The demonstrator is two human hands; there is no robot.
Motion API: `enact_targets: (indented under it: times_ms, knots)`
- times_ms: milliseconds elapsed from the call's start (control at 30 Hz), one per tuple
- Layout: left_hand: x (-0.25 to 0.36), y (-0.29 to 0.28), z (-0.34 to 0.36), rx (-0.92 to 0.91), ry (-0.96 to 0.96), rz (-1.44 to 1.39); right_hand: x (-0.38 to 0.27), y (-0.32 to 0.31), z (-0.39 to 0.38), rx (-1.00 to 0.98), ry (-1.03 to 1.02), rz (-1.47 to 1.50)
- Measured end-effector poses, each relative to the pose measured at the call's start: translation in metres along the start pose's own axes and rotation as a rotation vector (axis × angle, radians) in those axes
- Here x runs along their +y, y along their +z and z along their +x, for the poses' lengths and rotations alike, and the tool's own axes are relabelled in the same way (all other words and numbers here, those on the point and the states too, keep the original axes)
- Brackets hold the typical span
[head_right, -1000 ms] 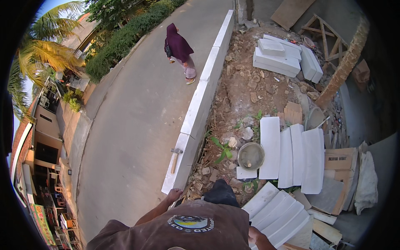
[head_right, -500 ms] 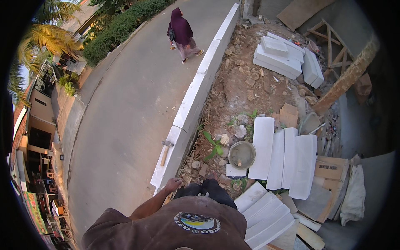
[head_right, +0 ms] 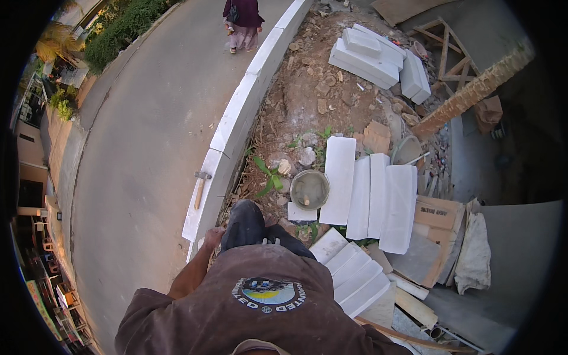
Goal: The person measures and cuts white styrofoam siding pieces using a tape measure and a hand saw. They apply adhesive from a bucket to the back of the cut pieces and install them onto a curved exterior wall, tapping them into place with a hammer.
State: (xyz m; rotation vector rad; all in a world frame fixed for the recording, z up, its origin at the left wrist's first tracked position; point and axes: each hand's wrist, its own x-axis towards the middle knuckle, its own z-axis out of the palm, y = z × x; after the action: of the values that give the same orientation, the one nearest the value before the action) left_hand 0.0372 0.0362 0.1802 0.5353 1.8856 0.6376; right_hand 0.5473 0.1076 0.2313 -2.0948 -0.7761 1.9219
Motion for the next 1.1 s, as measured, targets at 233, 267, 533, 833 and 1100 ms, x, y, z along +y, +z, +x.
enact_targets:
  times_ms: [233,267,533,833,1100]
  knots:
    - [-0.041,0.002,0.039,-0.055,0.213,0.33,0.025,-0.013,0.04,-0.027,-0.03,-0.017]
    - [-0.041,0.001,0.044,-0.049,0.193,0.483,0.022,-0.016,0.05,-0.054,-0.038,0.049]
    - [0.032,0.004,0.094,-0.047,0.05,0.037,-0.126,0.012,0.076,0.099,-0.074,0.085]
    - [0.28,0.035,0.171,-0.202,-0.193,-0.278,-0.27,0.025,0.164,-0.052,-0.02,-0.1]
    - [0.418,0.024,0.221,-0.181,-0.265,-0.184,-0.483,-0.048,0.141,0.063,0.072,0.026]
